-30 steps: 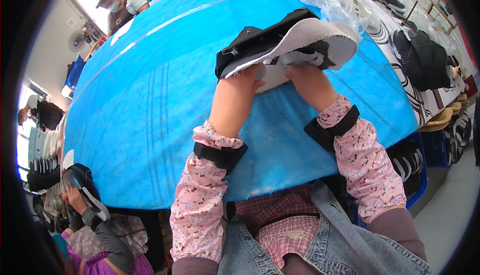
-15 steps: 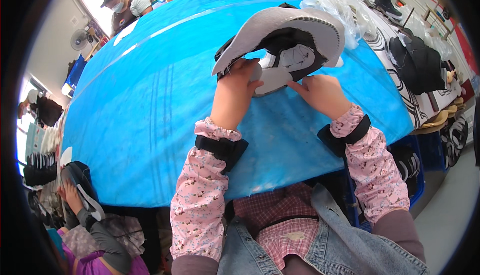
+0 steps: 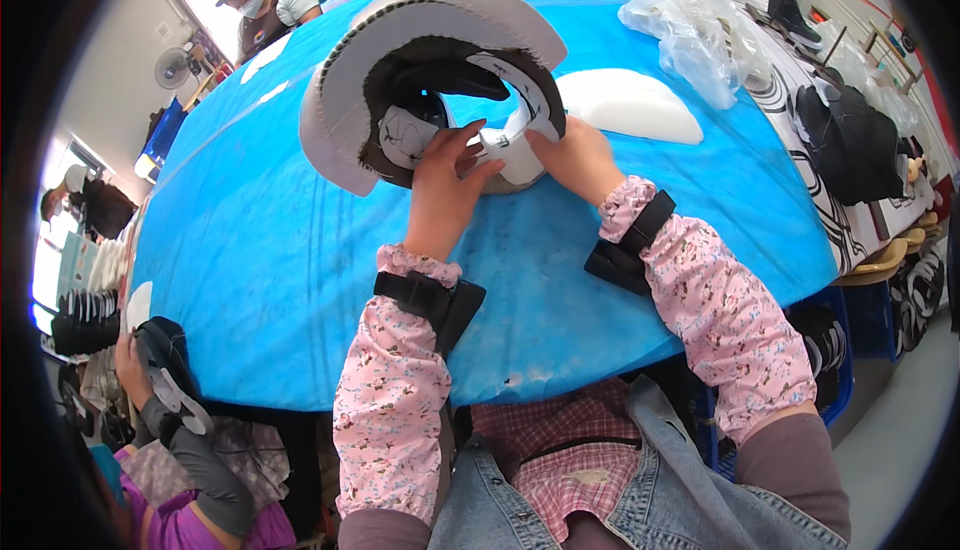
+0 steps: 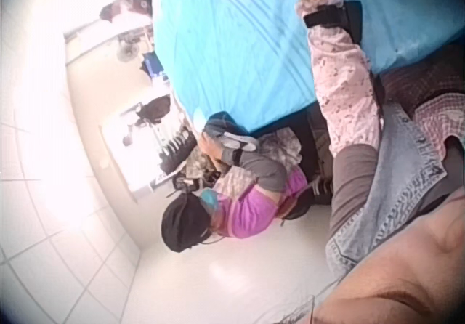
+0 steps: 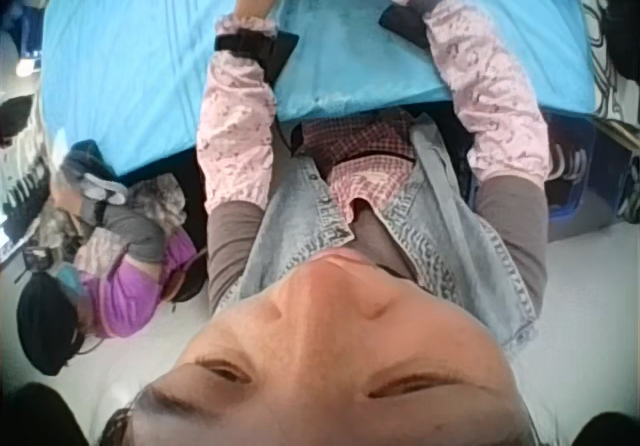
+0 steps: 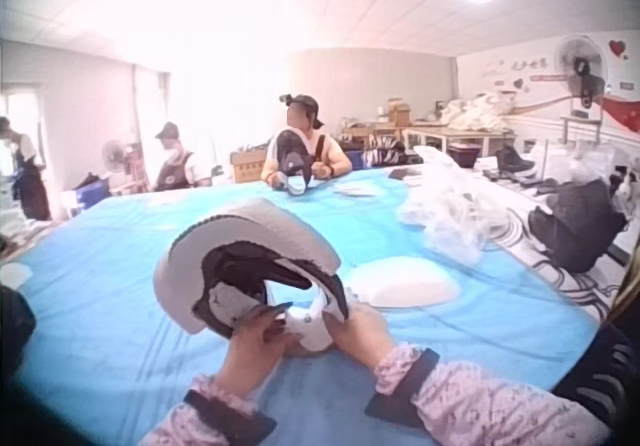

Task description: The person picks up a white foam component and fits it into the interior of a black shoe upper, pressing and aligning it against the inner wall.

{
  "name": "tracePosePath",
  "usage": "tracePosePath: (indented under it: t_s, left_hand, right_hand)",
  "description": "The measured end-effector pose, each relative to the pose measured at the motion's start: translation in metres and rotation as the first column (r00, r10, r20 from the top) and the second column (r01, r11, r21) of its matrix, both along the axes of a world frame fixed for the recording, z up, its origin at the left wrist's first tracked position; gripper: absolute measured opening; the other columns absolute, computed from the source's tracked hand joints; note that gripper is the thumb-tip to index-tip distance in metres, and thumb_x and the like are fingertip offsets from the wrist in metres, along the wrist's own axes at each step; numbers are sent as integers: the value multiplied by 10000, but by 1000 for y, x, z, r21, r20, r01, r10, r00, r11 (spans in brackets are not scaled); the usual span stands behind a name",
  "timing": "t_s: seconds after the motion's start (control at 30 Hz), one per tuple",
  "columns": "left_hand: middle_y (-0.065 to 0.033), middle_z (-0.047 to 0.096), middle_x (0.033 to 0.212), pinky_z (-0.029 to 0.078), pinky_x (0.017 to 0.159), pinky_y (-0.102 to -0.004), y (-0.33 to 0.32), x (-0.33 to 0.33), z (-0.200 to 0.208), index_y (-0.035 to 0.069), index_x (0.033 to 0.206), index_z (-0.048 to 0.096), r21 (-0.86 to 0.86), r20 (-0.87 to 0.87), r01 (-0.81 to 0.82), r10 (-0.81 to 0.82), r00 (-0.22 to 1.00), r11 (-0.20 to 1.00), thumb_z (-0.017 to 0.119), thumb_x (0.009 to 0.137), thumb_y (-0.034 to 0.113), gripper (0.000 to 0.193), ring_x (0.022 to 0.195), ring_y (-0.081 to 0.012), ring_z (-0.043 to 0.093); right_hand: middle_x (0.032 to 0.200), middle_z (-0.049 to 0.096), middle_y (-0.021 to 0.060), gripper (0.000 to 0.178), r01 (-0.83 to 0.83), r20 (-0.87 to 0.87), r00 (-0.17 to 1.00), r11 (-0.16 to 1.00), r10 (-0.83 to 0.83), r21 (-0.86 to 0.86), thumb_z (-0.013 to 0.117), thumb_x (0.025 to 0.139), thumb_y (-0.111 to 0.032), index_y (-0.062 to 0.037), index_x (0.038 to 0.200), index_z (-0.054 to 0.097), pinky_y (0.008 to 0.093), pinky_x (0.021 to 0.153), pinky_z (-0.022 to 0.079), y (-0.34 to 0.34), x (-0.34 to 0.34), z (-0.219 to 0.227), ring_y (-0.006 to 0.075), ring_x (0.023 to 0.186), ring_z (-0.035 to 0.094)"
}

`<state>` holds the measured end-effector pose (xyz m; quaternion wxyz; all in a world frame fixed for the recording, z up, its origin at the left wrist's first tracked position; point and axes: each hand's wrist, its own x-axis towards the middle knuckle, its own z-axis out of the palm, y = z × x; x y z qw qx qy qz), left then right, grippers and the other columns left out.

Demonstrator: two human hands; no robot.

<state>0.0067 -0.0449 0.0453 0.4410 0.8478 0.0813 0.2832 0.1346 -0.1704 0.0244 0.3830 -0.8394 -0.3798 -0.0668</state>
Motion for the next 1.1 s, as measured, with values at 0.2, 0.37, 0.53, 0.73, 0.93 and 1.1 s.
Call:
tracePosePath:
  t_s: [0.2, 0.37, 0.53, 0.73, 0.93, 1.1]
  left_hand:
    - [-123, 525, 979, 451, 756, -310, -10, -2, 8, 25, 1140, 542, 269, 82, -45, 24, 996, 962, 620, 780, 113, 379, 854, -232, 561]
    - [-184, 542, 892, 427, 712, -413, -8, -10, 16, -33, 1083, 554, 628, 19, -187, 225, 974, 755, 494, 852, 175, 316, 807, -338, 514]
    - [-198, 533, 833, 420, 710, -432, 3, -15, 3, -31, 981, 564, 599, 8, -197, 240, 971, 776, 462, 868, 179, 259, 804, -362, 513]
    - [-188, 540, 798, 411, 669, -410, 7, -18, -3, -14, 868, 517, 579, -29, -231, 302, 953, 782, 469, 876, 213, 232, 760, -370, 516]
    - [-188, 561, 739, 416, 627, -413, 26, -19, -12, -2, 830, 538, 402, -162, -208, 293, 942, 892, 521, 847, 254, 258, 696, -378, 534]
    - [-214, 573, 763, 415, 640, -436, 36, -19, -21, -11, 796, 543, 353, -179, -203, 279, 944, 913, 533, 832, 259, 272, 734, -390, 544]
  right_hand:
    - [587, 588, 125, 151, 3, 330, 944, 998, 18, -63, 528, 768, -157, -43, 863, 553, 415, 498, 453, -6, 2, -3, 327, 546, 582]
    - [555, 583, 127, 221, 11, 444, 895, 990, 53, -142, 516, 730, -88, 43, 902, 560, 392, 452, 446, 0, -3, 1, 295, 497, 583]
    - [543, 589, 116, 307, -14, 533, 840, 986, 102, -168, 513, 724, -84, 106, 962, 556, 352, 427, 445, 5, -2, 1, 255, 476, 590]
    - [544, 599, 96, 321, 56, 536, 841, 971, 81, -234, 530, 719, -94, 95, 976, 561, 315, 423, 453, 6, -3, 3, 208, 478, 601]
    - [546, 601, 91, 346, 37, 558, 823, 970, 106, -240, 535, 716, -96, 100, 1001, 554, 299, 423, 453, 6, -10, 8, 194, 478, 602]
    - [547, 600, 85, 355, 42, 549, 829, 966, 109, -256, 534, 711, -88, 104, 1008, 551, 302, 425, 451, 5, -16, 12, 193, 478, 599]
